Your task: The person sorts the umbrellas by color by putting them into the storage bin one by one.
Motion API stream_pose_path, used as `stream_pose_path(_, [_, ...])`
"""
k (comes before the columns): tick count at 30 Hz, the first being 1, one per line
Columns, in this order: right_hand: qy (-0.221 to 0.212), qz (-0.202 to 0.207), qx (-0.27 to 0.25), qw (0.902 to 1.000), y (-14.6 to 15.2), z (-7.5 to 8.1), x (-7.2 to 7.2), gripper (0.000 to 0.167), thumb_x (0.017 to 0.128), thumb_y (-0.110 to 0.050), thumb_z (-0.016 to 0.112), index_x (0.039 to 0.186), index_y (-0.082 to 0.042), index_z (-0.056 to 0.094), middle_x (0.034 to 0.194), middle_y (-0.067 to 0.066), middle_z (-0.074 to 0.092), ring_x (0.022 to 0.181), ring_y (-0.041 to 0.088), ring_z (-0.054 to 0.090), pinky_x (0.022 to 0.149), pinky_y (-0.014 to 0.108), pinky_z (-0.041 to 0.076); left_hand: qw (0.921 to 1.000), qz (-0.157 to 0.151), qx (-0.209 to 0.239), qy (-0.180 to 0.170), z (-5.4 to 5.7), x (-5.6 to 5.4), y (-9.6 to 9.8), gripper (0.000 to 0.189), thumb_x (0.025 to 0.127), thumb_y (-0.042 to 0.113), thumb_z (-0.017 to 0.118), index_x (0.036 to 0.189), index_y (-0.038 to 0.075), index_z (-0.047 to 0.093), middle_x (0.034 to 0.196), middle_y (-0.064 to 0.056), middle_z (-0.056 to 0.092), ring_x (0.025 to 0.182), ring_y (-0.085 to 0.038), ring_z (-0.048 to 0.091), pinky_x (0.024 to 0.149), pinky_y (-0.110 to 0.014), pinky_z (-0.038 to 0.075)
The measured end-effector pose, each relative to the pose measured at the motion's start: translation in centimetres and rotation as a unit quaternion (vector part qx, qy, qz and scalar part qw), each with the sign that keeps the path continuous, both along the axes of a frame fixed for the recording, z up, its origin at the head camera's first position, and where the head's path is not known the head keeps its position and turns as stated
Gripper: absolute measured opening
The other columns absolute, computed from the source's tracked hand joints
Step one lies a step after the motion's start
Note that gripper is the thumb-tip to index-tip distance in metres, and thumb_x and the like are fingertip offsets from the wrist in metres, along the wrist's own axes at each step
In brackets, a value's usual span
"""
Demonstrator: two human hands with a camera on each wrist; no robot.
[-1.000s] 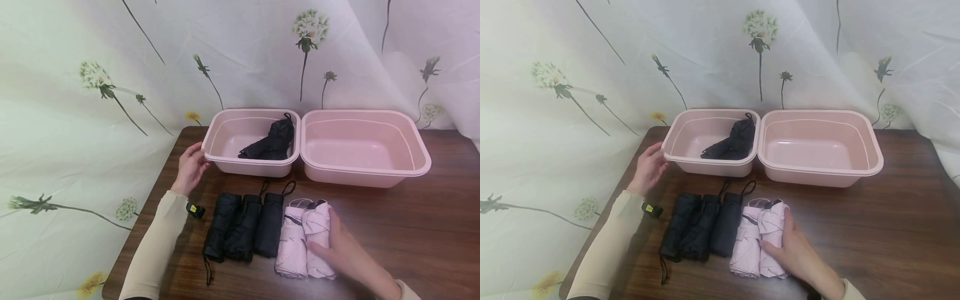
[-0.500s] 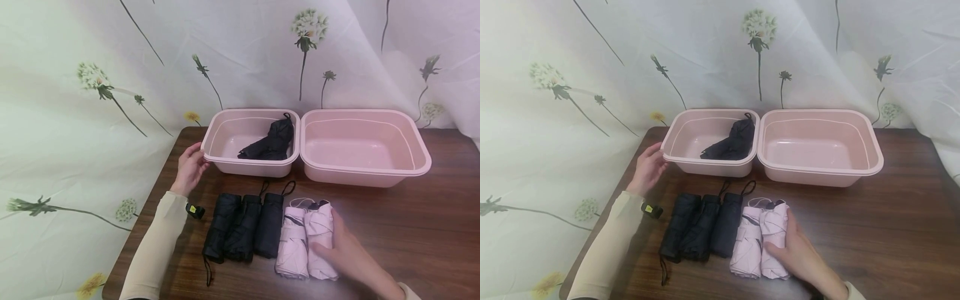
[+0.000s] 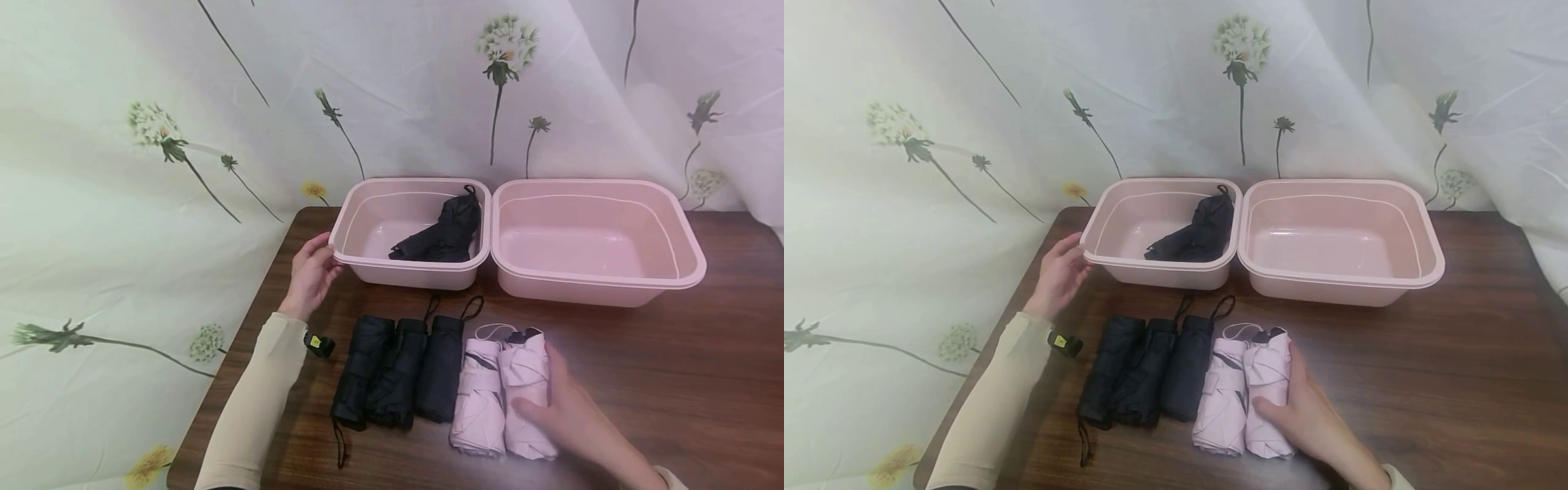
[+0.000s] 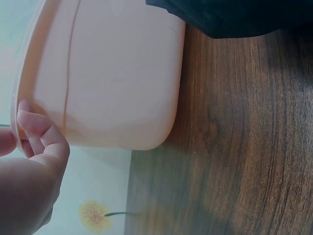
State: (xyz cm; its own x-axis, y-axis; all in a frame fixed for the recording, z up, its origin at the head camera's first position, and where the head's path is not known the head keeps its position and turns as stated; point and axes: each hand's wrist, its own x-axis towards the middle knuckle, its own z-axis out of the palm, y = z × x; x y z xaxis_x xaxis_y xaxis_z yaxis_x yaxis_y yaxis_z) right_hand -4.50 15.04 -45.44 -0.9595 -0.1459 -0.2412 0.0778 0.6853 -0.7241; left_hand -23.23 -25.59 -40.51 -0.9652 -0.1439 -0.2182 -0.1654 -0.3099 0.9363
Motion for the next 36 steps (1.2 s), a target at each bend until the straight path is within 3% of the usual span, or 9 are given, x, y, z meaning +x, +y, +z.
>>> stream_pose_path(8, [0.014,-0.008,0.001,0.9999,0.2,0.6,0.2,0.112,0.081,-0.047,0.072,0.153,-0.003,-0.001,0.139,0.036,0.043,0.122,0.051,0.049,0.095,0.064,0.042,1.0000,0.000,-0.006,0.001,0.1,0.1,0.1,0.041,0.097,0.007,0.053,0.136,0.011,0.042,0.104,-0.009,0.054,0.071,-0.012,0.057,0.065,-0.022,0.052])
stream_pose_path(14, [0.025,-0.024,-0.012,0.9993,0.5,1.3,0.2,0.111,0.080,-0.038,0.075,0.154,-0.009,-0.002,0.128,0.034,0.053,0.107,0.040,0.061,0.085,0.055,0.051,1.0000,0.001,-0.004,0.000,0.1,0.2,0.1,0.041,0.097,0.007,0.054,0.136,0.011,0.042,0.104,-0.009,0.054,0.070,-0.012,0.057,0.065,-0.022,0.052])
stream_pose_path(20, [0.042,-0.031,-0.024,0.9983,0.8,2.3,0.2,0.110,0.080,-0.033,0.075,0.155,-0.012,-0.004,0.122,0.033,0.056,0.099,0.034,0.062,0.080,0.049,0.052,1.0000,0.000,-0.007,-0.002,0.1,0.2,0.1,0.042,0.097,0.008,0.054,0.137,0.011,0.041,0.107,-0.009,0.053,0.071,-0.013,0.058,0.066,-0.022,0.052])
stream_pose_path(25, [0.052,-0.039,-0.033,0.9973,1.2,3.2,0.0,0.110,0.082,-0.031,0.074,0.155,-0.015,-0.006,0.130,0.031,0.052,0.104,0.036,0.060,0.083,0.049,0.050,1.0000,0.001,-0.007,-0.003,0.0,0.1,0.0,0.041,0.097,0.007,0.053,0.136,0.011,0.041,0.105,-0.009,0.053,0.071,-0.012,0.058,0.065,-0.022,0.052])
stream_pose_path(32, [0.078,-0.053,-0.059,0.9938,1.7,4.5,-0.3,0.110,0.082,-0.028,0.075,0.155,-0.020,-0.007,0.148,0.030,0.034,0.120,0.049,0.051,0.092,0.059,0.046,1.0000,0.005,-0.005,-0.002,-0.1,0.0,0.1,0.039,0.097,0.007,0.053,0.135,0.011,0.043,0.104,-0.008,0.054,0.070,-0.012,0.058,0.065,-0.023,0.052])
stream_pose_path(36, [0.114,-0.050,-0.093,0.9878,1.8,5.0,-0.6,0.106,0.081,-0.019,0.076,0.155,-0.021,-0.001,0.147,0.027,0.038,0.115,0.045,0.056,0.085,0.036,0.052,0.9999,0.004,-0.011,-0.001,-0.1,-0.1,0.1,0.039,0.097,0.008,0.053,0.135,0.011,0.043,0.105,-0.009,0.054,0.072,-0.012,0.058,0.067,-0.023,0.052])
